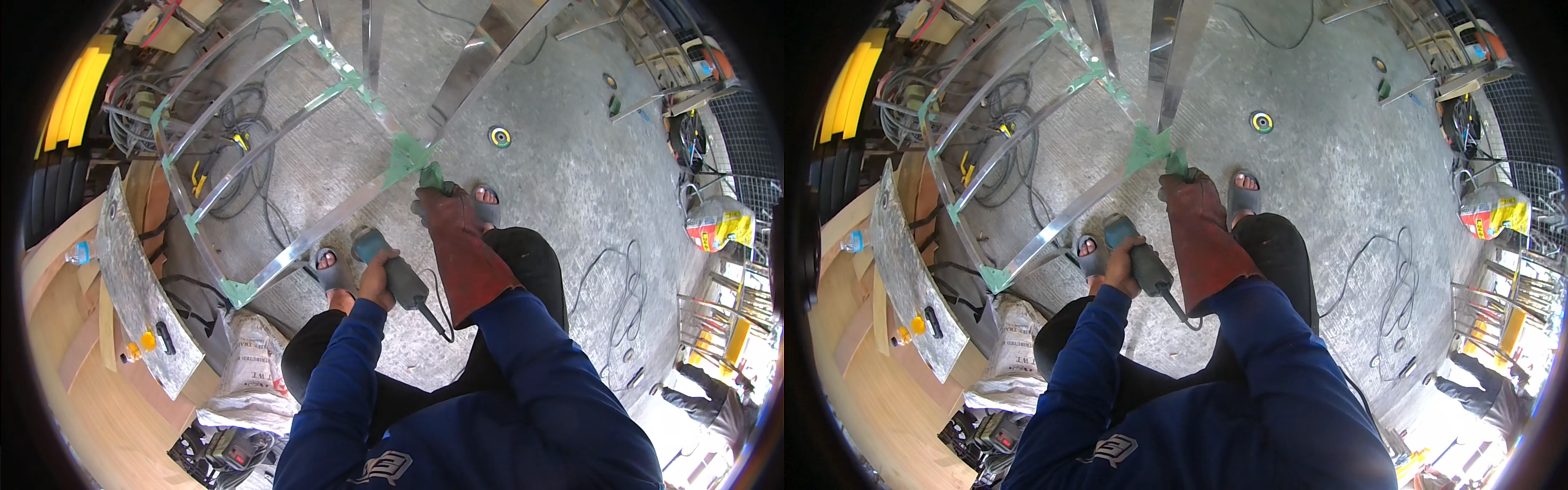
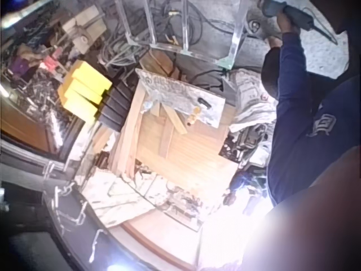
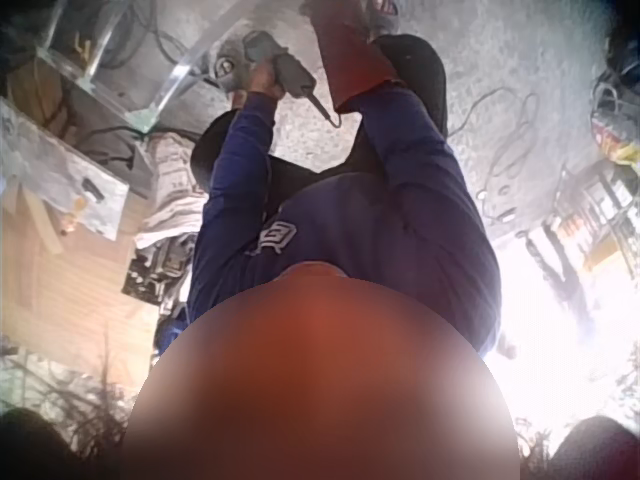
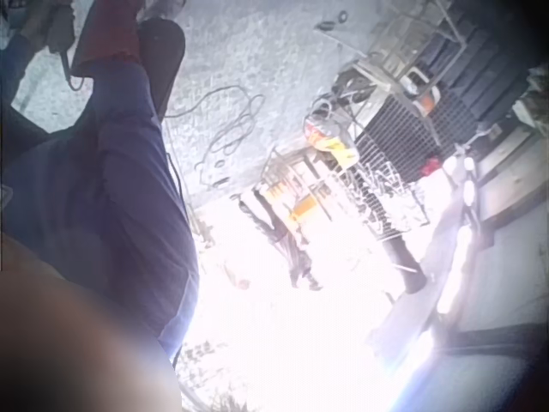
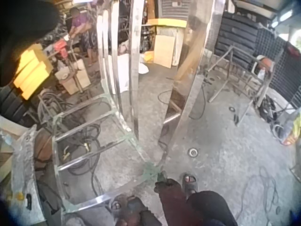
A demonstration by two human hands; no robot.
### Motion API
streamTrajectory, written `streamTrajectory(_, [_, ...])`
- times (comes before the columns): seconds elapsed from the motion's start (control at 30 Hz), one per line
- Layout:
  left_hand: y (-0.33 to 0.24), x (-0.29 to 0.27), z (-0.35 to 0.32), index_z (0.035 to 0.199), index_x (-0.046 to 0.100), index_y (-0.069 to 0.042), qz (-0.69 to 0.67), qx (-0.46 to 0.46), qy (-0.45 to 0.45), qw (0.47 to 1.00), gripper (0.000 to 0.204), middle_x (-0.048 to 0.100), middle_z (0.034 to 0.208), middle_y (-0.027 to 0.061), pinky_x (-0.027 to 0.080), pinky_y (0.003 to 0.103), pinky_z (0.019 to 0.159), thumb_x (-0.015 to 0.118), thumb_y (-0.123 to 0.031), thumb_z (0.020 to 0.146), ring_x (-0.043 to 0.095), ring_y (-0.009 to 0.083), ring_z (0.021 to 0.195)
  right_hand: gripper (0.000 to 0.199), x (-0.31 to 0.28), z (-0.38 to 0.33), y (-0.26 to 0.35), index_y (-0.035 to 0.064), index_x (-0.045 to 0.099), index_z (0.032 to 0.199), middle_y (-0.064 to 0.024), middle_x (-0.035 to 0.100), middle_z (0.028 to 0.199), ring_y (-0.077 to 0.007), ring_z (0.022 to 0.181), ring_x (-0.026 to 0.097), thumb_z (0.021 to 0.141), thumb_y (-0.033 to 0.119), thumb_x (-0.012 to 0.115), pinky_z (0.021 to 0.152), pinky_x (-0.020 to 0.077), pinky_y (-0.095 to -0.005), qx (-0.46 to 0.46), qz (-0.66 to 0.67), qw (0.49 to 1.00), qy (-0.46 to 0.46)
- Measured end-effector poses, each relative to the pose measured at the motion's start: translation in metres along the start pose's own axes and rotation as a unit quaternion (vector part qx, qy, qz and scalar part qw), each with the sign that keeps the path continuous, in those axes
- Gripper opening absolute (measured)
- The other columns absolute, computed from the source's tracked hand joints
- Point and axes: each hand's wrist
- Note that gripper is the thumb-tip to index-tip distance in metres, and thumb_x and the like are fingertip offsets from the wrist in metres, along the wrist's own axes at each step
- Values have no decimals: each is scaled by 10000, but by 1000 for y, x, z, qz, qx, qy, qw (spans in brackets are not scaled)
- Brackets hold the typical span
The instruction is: The person uses an angle grinder to smooth welds on a metal frame. They hold the frame with a gloved hand and move the grinder along joints, then pause to wipe the surface with a green pad.
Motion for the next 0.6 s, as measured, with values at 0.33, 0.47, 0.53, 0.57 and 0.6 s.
streamTrajectory(0.33, [3, 3, 5, 1031, 637, -77, -10, 24, -6, 1000, 266, 656, 862, 86, 578, 427, 747, 783, -229, 870, 666, 261, 767, 520, -9, -35, 15, 29, 708, 1194, -119, 787, 1046, -237, 956, 750, 849, 416, 735, 915, 554, -376, -78, -95, 992, -22])
streamTrajectory(0.47, [9, 6, 9, 1014, 652, -76, -7, 8, 33, 999, 266, 649, 850, 82, 575, 426, 742, 800, -232, 858, 658, 259, 755, 504, -15, -43, 30, -35, 639, 1251, -196, 749, 1076, -335, 1014, 746, 949, 366, 665, 1010, 580, -483, -79, 209, 975, -16])
streamTrajectory(0.53, [14, 8, 8, 1007, 661, -74, 7, 0, 49, 999, 266, 651, 849, 84, 577, 424, 735, 808, -233, 853, 662, 258, 752, 438, -35, -56, 36, -45, 619, 1260, -236, 725, 1125, -409, 1089, 735, 1020, 320, 593, 1044, 577, -601, -137, 345, 927, 50])
streamTrajectory(0.57, [14, 9, 6, 1011, 672, -69, 9, -6, 65, 998, 263, 670, 868, 88, 582, 427, 729, 810, -229, 854, 674, 256, 755, 425, -43, -62, 41, -43, 618, 1264, -244, 712, 1163, -423, 1116, 723, 1025, 308, 583, 1050, 571, -605, -152, 366, 916, 67])
streamTrajectory(0.6, [13, 9, 3, 1016, 673, -67, 34, -14, 85, 996, 262, 682, 882, 86, 585, 424, 725, 809, -222, 855, 683, 251, 759, 413, -51, -68, 46, -41, 617, 1267, -253, 699, 1200, -437, 1142, 711, 1031, 295, 573, 1056, 566, -610, -164, 392, 902, 73])
Point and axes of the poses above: each hand's wrist, its own z-axis towards the middle knuckle, its own x-axis out of the palm, y = z × x
